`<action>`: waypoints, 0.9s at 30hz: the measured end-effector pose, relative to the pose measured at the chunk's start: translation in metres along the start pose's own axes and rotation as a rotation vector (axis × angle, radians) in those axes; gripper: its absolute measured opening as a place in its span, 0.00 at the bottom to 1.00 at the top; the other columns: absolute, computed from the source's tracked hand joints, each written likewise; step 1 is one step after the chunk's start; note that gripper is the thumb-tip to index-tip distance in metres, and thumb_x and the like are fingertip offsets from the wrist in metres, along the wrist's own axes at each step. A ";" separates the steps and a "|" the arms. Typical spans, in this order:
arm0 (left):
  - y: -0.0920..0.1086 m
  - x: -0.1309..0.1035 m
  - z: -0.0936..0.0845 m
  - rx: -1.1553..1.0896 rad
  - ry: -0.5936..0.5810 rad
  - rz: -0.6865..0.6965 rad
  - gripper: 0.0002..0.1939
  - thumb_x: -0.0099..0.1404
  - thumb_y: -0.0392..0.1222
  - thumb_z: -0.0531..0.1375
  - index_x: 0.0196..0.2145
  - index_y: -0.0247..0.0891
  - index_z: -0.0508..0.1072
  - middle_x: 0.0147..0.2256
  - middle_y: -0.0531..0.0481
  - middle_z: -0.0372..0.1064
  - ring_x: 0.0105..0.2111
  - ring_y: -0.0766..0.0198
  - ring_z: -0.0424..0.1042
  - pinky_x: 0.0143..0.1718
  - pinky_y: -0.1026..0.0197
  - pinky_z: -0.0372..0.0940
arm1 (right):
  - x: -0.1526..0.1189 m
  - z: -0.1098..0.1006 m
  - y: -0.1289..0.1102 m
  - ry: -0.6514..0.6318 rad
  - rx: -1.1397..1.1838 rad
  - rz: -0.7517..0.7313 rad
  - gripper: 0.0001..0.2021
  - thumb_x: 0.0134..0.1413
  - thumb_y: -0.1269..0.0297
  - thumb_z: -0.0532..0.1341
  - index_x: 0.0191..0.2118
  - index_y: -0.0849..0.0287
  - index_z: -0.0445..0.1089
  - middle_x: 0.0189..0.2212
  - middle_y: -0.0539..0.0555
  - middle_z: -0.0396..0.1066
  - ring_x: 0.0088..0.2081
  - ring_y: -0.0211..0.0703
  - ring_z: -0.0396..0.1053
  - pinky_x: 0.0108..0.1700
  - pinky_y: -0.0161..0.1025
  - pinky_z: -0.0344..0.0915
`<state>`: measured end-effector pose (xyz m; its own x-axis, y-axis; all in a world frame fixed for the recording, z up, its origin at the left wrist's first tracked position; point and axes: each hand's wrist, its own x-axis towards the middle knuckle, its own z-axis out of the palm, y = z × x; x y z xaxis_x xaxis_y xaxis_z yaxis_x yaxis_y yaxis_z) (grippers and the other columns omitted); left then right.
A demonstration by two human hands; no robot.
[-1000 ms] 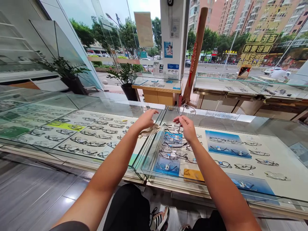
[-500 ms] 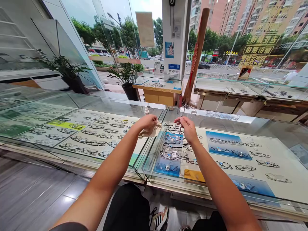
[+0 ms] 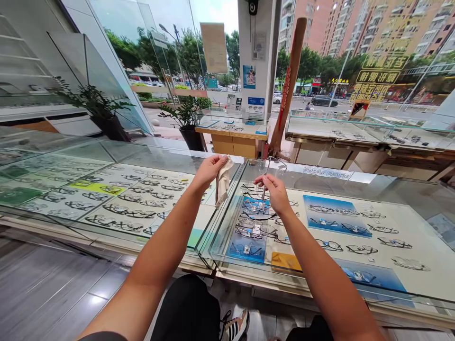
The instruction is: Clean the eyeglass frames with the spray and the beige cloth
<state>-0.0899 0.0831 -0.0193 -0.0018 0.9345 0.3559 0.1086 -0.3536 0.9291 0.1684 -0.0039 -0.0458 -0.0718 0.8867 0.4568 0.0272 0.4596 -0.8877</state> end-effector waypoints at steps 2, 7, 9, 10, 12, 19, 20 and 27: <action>0.003 -0.001 0.000 -0.112 -0.009 -0.029 0.29 0.53 0.68 0.73 0.33 0.38 0.74 0.29 0.52 0.73 0.29 0.65 0.67 0.32 0.62 0.60 | 0.000 0.000 -0.001 -0.001 0.001 0.000 0.18 0.68 0.48 0.59 0.38 0.54 0.81 0.38 0.56 0.81 0.39 0.47 0.70 0.42 0.44 0.63; 0.016 -0.007 0.004 -0.225 -0.050 -0.109 0.25 0.59 0.63 0.72 0.34 0.41 0.68 0.26 0.55 0.67 0.23 0.68 0.64 0.26 0.64 0.57 | -0.002 0.002 -0.007 -0.015 0.008 -0.006 0.18 0.68 0.48 0.60 0.38 0.54 0.81 0.39 0.56 0.81 0.40 0.47 0.70 0.43 0.44 0.64; 0.020 -0.010 0.008 -0.253 -0.064 -0.142 0.23 0.62 0.59 0.70 0.34 0.41 0.65 0.26 0.57 0.65 0.22 0.70 0.63 0.26 0.64 0.58 | -0.003 0.003 -0.010 -0.025 0.014 -0.009 0.18 0.68 0.48 0.60 0.38 0.53 0.81 0.39 0.56 0.81 0.41 0.48 0.71 0.43 0.44 0.64; 0.022 -0.012 0.011 -0.272 -0.073 -0.158 0.23 0.62 0.58 0.71 0.35 0.42 0.63 0.26 0.58 0.64 0.22 0.70 0.64 0.27 0.64 0.60 | -0.003 0.004 -0.011 -0.032 0.016 -0.013 0.18 0.68 0.47 0.60 0.38 0.53 0.81 0.39 0.56 0.81 0.41 0.48 0.71 0.43 0.44 0.65; 0.025 -0.017 0.018 -0.320 -0.092 -0.184 0.24 0.62 0.57 0.71 0.36 0.42 0.61 0.27 0.59 0.66 0.23 0.71 0.68 0.30 0.64 0.65 | -0.005 0.005 -0.013 -0.052 0.021 -0.026 0.18 0.68 0.47 0.60 0.38 0.53 0.82 0.40 0.56 0.81 0.41 0.49 0.71 0.44 0.45 0.65; 0.025 -0.040 0.052 -0.469 -0.154 -0.062 0.30 0.61 0.61 0.73 0.39 0.44 0.58 0.28 0.61 0.71 0.28 0.69 0.74 0.36 0.63 0.71 | -0.010 0.013 -0.020 -0.133 0.011 -0.058 0.19 0.69 0.45 0.60 0.39 0.52 0.83 0.39 0.55 0.81 0.42 0.50 0.72 0.48 0.46 0.67; 0.026 -0.043 0.057 -0.468 -0.166 -0.036 0.31 0.61 0.62 0.73 0.39 0.44 0.57 0.27 0.61 0.70 0.28 0.69 0.73 0.36 0.63 0.71 | -0.011 0.013 -0.020 -0.135 0.014 -0.060 0.19 0.69 0.45 0.60 0.39 0.52 0.83 0.39 0.55 0.81 0.42 0.49 0.72 0.49 0.46 0.67; 0.039 -0.065 0.072 -0.364 -0.126 0.267 0.26 0.66 0.63 0.70 0.38 0.43 0.61 0.31 0.56 0.67 0.30 0.68 0.68 0.37 0.63 0.67 | -0.011 0.015 -0.022 -0.126 0.040 -0.041 0.20 0.69 0.43 0.61 0.39 0.52 0.83 0.38 0.54 0.80 0.42 0.49 0.72 0.51 0.46 0.68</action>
<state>-0.0139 0.0114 -0.0133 0.1016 0.7985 0.5933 -0.2668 -0.5527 0.7895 0.1538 -0.0247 -0.0327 -0.1965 0.8524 0.4846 -0.0183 0.4910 -0.8710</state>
